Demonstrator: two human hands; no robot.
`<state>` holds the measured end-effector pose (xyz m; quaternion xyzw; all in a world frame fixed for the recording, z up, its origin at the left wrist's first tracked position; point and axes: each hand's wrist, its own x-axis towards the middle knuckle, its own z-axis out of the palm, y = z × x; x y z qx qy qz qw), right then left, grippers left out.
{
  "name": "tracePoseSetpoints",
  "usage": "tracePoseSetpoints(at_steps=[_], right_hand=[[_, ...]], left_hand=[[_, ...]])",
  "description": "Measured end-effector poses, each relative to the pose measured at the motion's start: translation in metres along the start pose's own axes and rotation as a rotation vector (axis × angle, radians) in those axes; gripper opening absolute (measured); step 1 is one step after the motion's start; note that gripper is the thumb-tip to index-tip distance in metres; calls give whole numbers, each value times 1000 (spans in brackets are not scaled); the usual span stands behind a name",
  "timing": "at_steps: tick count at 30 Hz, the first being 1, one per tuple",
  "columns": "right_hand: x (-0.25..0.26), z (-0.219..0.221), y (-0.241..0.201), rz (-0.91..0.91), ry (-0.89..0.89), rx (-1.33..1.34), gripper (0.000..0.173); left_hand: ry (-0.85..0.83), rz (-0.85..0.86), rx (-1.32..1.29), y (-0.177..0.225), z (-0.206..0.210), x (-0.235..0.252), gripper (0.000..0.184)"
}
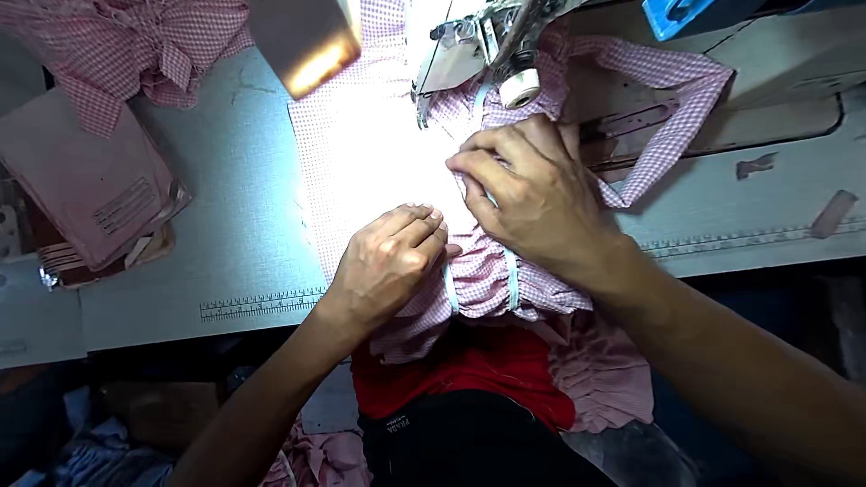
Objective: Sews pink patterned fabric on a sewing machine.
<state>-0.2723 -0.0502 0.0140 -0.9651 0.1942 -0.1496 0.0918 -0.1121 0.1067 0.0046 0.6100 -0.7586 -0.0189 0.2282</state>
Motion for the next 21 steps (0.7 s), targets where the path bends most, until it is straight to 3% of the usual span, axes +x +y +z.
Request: tracePoseSetpoints(at_steps=[2,6,10,14,18,21], right_hand=[[-1,1,0,-4,-4,-8,29],[-1,1,-5,55,-2,-39,43],[-2,5,-3,13,34,-21,30],[1,5,0,88,-8,-106,41],[0,0,-5,31,-2,-47,28],[2,-4,-10,84,-57,-78,41]], left_hand=[[-2,-1,9,0,0,0,28],[3,-1,11,0,0,1,29],[0,-7,10,1,-1,1,28],[7,-6,6,1,0,0,27],[0,-2,1,1,-1,1,27],[-1,6,-9,1,-2,2,27]])
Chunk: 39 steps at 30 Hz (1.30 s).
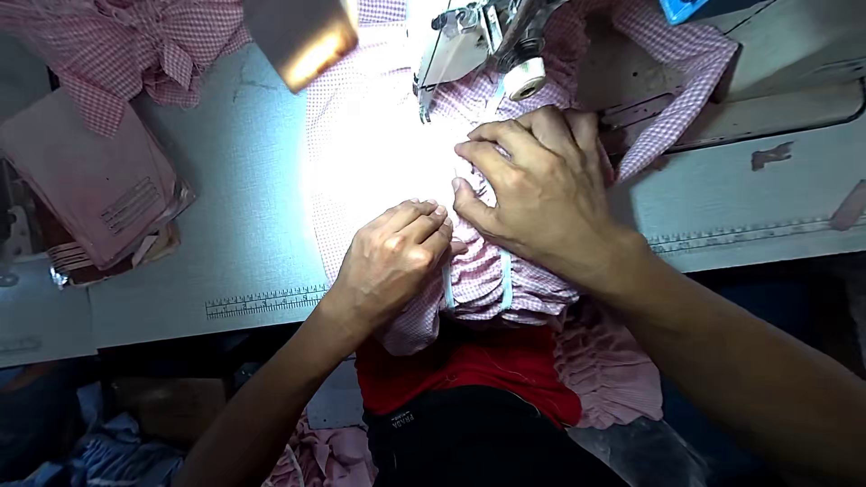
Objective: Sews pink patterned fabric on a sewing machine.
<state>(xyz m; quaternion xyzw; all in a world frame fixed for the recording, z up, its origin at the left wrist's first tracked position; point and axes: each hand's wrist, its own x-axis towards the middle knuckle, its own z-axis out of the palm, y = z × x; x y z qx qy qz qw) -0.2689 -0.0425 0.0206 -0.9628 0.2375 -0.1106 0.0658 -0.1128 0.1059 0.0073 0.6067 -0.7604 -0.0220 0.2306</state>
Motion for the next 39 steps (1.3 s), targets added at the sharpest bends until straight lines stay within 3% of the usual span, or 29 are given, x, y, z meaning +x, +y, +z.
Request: tracePoseSetpoints(at_steps=[4,9,13,16,20,24,29,33,37,39], right_hand=[[0,3,1,-62,30,20,29],[-1,1,2,-23,2,8,39],[-1,4,3,-85,59,0,26],[1,-2,0,-14,-5,-32,39],[0,2,0,-95,55,-1,25],[-1,0,-2,3,-2,-32,40],[-2,2,-2,-72,54,-24,24],[-2,0,-2,-6,12,-33,38],[-3,4,2,-98,71,-7,25],[-2,3,3,-51,41,-28,29]], left_hand=[[-7,-2,12,0,0,0,29],[-20,0,26,-1,-1,-2,28],[-20,2,32,-2,-1,-1,30],[-16,11,28,-3,-1,0,28],[-12,15,29,-3,-1,0,29],[-16,21,38,-2,-1,-1,27],[-18,14,51,-2,-1,-1,29],[-12,33,39,-4,-1,-1,28],[-12,25,29,-6,-1,0,27],[-18,27,33,-6,-1,0,27]])
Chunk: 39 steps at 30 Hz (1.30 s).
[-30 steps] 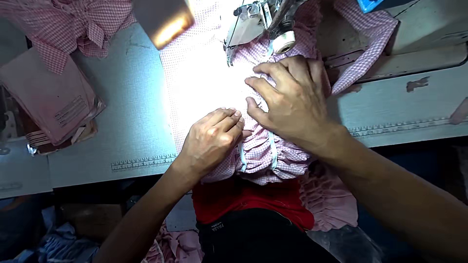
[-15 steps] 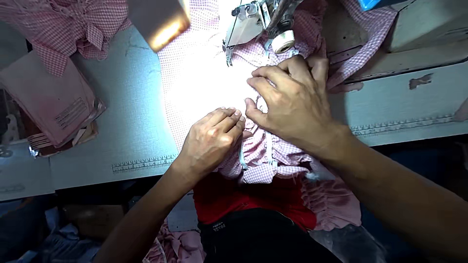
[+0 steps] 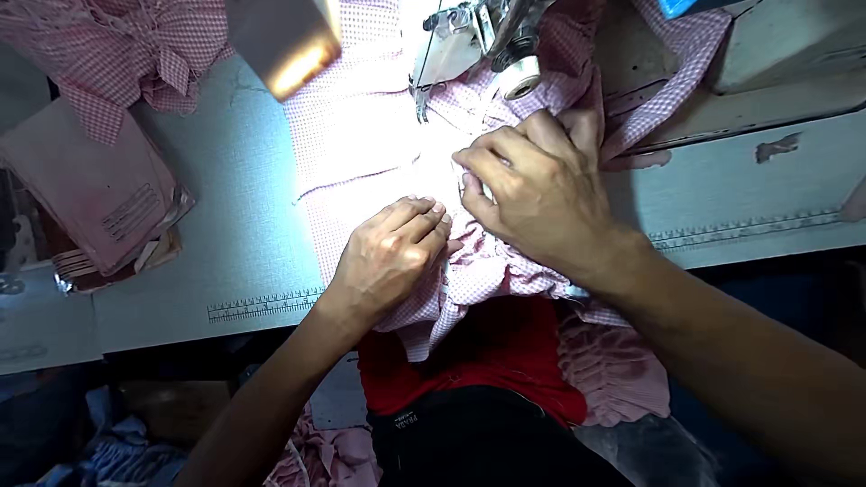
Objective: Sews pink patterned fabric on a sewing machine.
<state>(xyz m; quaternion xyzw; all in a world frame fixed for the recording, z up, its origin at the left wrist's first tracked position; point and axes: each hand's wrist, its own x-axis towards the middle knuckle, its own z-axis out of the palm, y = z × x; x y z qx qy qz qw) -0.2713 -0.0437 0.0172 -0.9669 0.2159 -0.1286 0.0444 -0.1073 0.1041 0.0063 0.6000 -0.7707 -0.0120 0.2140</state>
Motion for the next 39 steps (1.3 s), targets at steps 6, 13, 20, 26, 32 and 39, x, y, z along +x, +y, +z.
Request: tracePoseSetpoints(at_steps=[6,13,20,26,32,39], right_hand=[[5,5,4,-50,11,-1,28],[6,-1,10,-22,-40,-11,33],[17,2,17,-8,-14,-68,31],[36,9,26,58,17,-131,34],[27,-13,-2,86,145,-30,30],[7,4,-2,127,-13,141,25]], left_hand=[[14,-8,-6,-2,1,0,28],[30,-16,-19,-3,1,0,26],[16,-18,-24,-5,0,2,23],[46,-37,-24,-5,2,5,26],[59,-65,-70,-12,8,1,32],[107,98,-121,-36,10,11,19]])
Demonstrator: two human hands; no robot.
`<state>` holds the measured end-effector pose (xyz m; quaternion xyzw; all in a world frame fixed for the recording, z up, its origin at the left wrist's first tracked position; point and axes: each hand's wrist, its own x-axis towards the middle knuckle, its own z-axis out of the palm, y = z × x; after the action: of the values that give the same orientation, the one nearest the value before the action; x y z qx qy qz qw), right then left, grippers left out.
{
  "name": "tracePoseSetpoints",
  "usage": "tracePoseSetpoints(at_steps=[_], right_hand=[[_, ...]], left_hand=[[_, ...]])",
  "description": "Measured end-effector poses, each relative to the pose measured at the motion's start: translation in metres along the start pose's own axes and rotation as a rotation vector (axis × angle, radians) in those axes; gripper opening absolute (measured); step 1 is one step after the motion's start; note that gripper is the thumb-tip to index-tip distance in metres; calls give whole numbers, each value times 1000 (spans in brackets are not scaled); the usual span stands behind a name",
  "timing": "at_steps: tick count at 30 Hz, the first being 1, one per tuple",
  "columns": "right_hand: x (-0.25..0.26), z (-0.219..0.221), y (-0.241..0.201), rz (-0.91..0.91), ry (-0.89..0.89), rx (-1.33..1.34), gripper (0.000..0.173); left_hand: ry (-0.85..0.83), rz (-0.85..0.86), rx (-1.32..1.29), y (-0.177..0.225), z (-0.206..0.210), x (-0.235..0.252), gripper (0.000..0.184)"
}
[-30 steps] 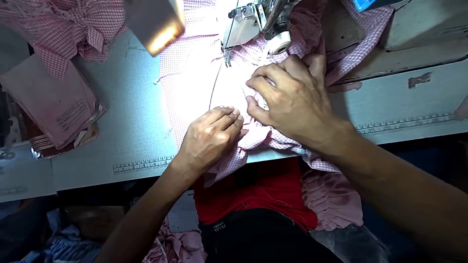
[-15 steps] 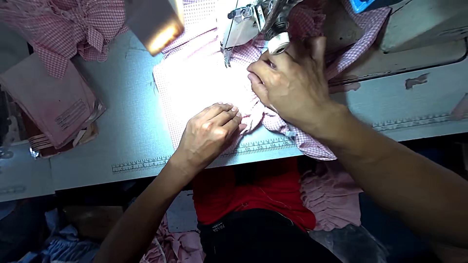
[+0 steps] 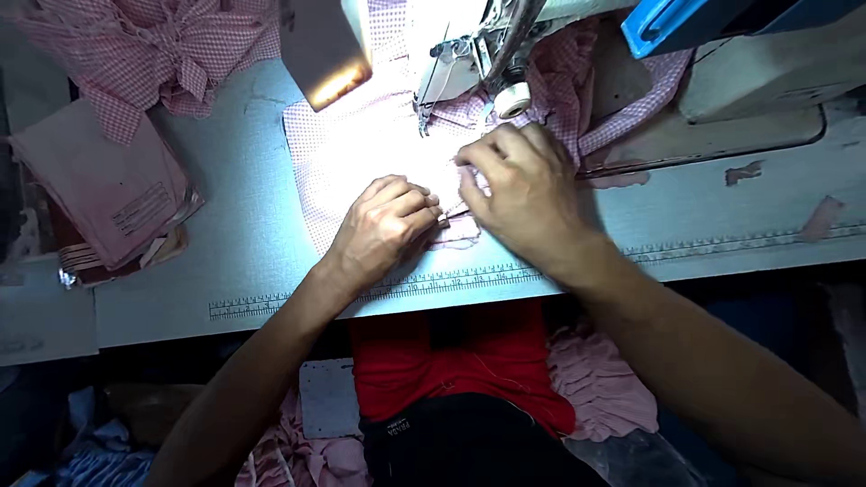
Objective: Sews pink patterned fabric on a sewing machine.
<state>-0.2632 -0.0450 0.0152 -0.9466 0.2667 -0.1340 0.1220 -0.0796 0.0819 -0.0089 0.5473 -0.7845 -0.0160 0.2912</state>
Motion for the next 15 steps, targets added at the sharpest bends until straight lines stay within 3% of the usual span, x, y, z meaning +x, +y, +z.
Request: tracePoseSetpoints(at_steps=[7,15], right_hand=[[-7,-8,-7,-12,-20,-119,27],[8,0,1,31,3,-163,29]], left_hand=[[70,-80,-32,38,12,-13,15],[43,-82,-28,9,6,5,18]])
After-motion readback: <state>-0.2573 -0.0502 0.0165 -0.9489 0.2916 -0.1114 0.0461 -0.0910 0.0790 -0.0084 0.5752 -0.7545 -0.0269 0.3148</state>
